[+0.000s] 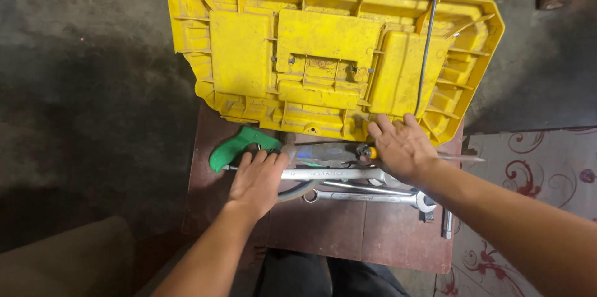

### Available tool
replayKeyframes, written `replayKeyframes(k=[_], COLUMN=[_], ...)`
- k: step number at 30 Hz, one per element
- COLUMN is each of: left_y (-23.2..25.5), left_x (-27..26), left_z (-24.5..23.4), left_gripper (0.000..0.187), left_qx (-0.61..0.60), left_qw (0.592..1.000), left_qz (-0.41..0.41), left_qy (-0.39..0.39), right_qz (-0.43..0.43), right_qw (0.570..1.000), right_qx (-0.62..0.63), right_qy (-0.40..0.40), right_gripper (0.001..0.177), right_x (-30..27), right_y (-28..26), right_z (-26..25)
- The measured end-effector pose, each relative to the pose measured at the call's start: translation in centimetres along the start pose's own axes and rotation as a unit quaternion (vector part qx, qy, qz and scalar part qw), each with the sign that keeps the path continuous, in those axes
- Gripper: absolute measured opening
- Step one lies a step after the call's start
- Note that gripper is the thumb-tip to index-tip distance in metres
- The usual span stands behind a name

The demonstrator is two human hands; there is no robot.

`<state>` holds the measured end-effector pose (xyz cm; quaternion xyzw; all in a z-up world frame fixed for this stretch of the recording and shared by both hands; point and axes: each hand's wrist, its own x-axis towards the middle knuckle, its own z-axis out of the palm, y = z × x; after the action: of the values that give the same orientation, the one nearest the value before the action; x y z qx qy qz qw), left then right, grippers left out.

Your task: The person repeatedly picks up various hand tools from a black toolbox and places them onto a yellow toolbox lid and the table below. The person handles wrenches, pliers, and other metal tools one at a time, moving them from the toolbox to the table surface.

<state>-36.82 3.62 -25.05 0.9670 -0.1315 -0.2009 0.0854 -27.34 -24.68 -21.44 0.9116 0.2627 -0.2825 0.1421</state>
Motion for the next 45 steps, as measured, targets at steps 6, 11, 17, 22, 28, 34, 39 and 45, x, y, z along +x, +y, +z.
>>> replayKeyframes(k=[6,11,17,22,28,34,39,45], left_y=[1.0,1.6,2.6,3.1,4.3,7.9,10.3,9.1], left_x=[-0.1,-0.3,0.3,1.3,5.1,10.9,13.3,14.1], left_z=[0.9,-0.7,-3.7,-6.2,-8.9,-9.3,-8.3,-11.2], left_gripper=[0.04,0.051,0.058,0.063,0.055,0.076,0.045,0.035], left_qx=[0.001,-0.007,-0.041,-0.079,-0.162,-0.391,-0.614,-0.741], left_qw=[0.998,1.0,0.998,0.997,0.976,0.918,0.787,0.668], left_qz=[-0.028,-0.024,-0.035,0.001,0.013,0.044,-0.032,-0.057], left_qy=[0.057,0.013,-0.036,0.005,0.146,0.05,-0.059,0.028], right_qz=[-0.048,-0.031,-0.078,-0.07,-0.078,-0.115,-0.067,-0.196], right_qw=[0.994,0.999,0.996,0.993,0.954,0.909,0.858,0.781], right_qx=[-0.009,0.027,0.051,0.09,0.155,0.219,0.429,0.249], right_qy=[0.093,-0.022,0.01,0.03,0.244,0.336,0.274,0.538], right_gripper=[0.062,0.071,0.105,0.087,0.043,0.019,0.013,0.006], right_x=[1.8,1.4,0.6,-0.3,-0.2,2.4,3.8,8.7], right_y=[-1.8,-1.8,-1.3,-0.6,2.6,3.9,3.1,10.8], right_z=[1.1,-0.6,-3.1,-5.6,-9.8,-12.8,-14.8,-16.6])
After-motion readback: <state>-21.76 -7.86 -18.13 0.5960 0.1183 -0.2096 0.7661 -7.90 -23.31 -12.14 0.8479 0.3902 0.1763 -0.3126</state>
